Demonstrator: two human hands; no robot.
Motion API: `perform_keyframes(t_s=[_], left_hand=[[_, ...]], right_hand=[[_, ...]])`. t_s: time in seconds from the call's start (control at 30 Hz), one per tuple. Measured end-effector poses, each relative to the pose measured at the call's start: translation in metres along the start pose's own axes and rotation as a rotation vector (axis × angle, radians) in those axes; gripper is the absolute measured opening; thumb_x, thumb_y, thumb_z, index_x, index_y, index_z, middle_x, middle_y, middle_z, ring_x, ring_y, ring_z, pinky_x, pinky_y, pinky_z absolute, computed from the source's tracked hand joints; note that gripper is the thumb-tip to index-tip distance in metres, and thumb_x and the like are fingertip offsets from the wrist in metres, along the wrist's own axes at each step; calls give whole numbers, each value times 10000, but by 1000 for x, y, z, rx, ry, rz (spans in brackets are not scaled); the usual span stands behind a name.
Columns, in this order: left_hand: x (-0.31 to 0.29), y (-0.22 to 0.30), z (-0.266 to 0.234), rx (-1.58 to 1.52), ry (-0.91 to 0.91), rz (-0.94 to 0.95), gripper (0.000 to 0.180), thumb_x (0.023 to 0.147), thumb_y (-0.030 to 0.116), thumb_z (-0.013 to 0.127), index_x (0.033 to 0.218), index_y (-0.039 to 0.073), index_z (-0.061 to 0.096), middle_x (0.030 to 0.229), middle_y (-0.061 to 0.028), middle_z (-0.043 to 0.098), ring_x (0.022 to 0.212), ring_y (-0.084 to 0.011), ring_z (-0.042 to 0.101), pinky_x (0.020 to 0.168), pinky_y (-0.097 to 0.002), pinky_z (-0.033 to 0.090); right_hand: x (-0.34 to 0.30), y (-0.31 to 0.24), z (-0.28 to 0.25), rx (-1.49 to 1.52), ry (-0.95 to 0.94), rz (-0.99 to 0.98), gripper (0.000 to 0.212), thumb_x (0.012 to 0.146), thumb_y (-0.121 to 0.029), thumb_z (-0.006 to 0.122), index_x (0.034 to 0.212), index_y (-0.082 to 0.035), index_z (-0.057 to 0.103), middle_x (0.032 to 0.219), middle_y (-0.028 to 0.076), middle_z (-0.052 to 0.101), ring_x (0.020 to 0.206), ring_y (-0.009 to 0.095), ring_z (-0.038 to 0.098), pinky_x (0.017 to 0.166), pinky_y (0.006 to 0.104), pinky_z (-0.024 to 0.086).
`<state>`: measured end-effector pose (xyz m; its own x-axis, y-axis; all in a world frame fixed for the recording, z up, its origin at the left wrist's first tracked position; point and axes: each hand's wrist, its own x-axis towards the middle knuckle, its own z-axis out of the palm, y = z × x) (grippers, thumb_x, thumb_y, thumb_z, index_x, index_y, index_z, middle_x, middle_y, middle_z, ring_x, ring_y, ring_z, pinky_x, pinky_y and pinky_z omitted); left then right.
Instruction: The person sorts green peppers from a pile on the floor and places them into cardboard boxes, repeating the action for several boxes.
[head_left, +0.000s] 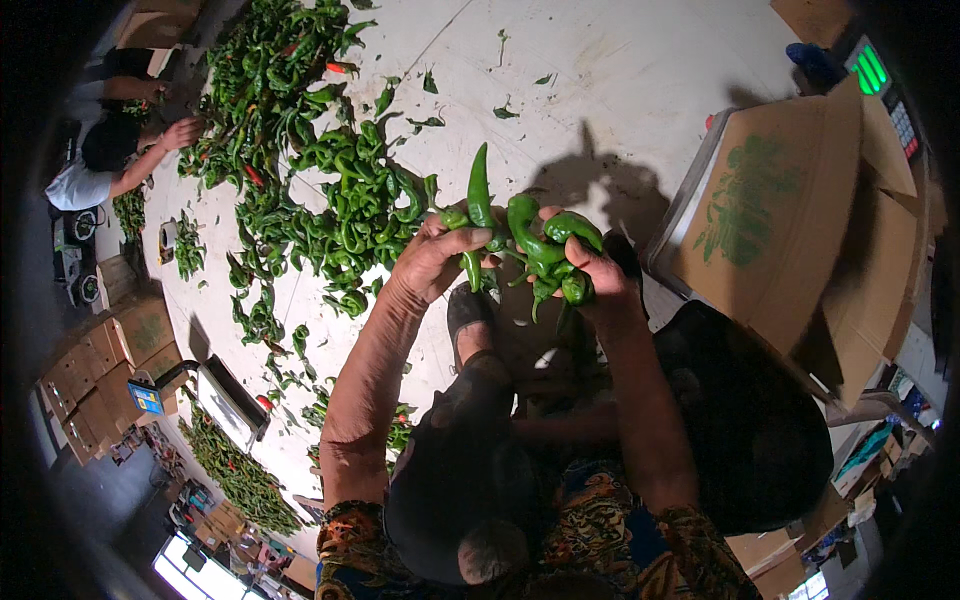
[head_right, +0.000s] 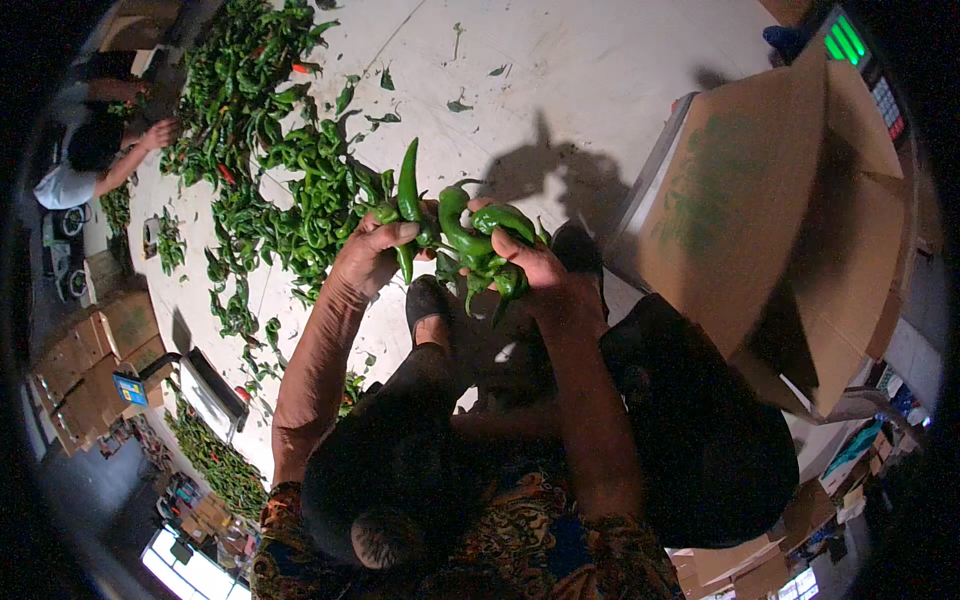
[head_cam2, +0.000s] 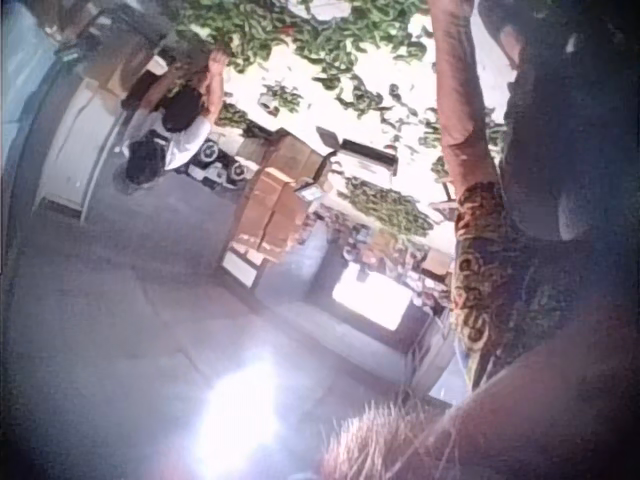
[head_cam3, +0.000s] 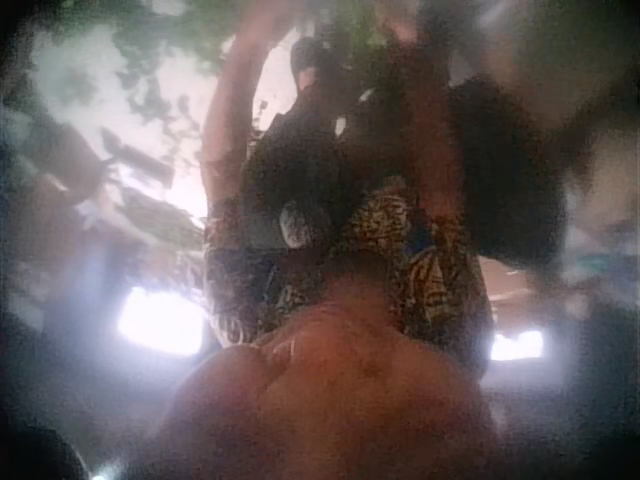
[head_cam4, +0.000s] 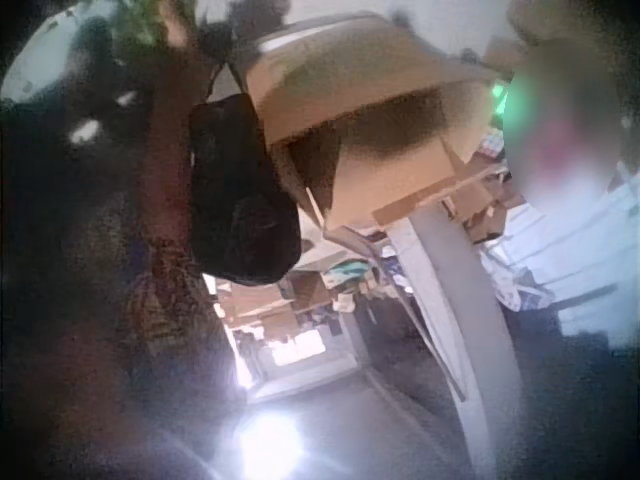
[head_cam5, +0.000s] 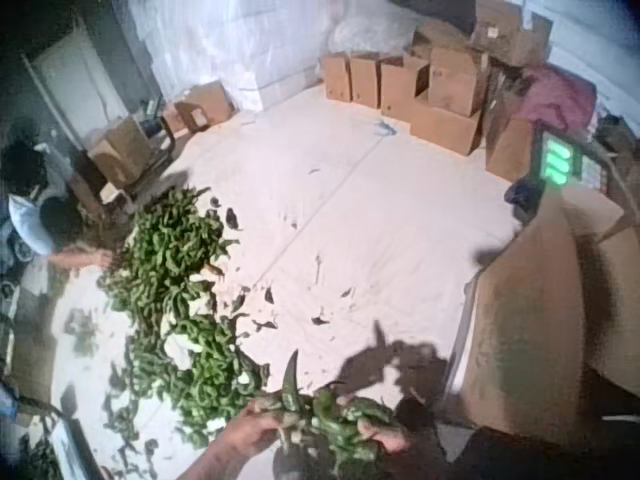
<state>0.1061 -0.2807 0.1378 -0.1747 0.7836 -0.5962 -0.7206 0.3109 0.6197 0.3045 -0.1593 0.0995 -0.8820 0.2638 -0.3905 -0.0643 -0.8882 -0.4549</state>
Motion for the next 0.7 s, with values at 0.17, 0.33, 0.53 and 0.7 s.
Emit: perform_keyframes(t_s=[0.17,0.33,0.53,0.7], left_hand=[[-33,31,41,28,-109,118,452,785,92,655,1218,-5,569,1071,-67,639,964,-160,586,825,-322,482],[-54,49,78,120,-110,224,509,766,86,664,1248,8,519,1088,-60,618,976,-166,574,860,-316,459],[-84,81,141,275,-12,426,544,708,109,659,1219,-1,506,1093,-86,593,1021,-200,561,950,-323,420],[-94,113,237,458,-191,467,592,711,186,662,1234,-30,487,1109,-126,579,1038,-235,556,963,-374,425]], right_hand=[[-23,-33,43,67,-76,82,556,903,-309,625,1375,-97,422,1168,102,578,928,235,620,823,363,509],[-54,-58,72,-32,-87,-23,560,881,-303,657,1360,-101,447,1167,83,574,954,217,615,818,354,522],[-89,-80,119,11,-122,-370,471,885,-208,663,1306,-74,498,1175,50,568,990,168,600,786,325,543],[-172,-146,162,-275,117,-520,489,864,-234,697,1286,-62,517,1149,59,588,973,148,594,793,301,529]])
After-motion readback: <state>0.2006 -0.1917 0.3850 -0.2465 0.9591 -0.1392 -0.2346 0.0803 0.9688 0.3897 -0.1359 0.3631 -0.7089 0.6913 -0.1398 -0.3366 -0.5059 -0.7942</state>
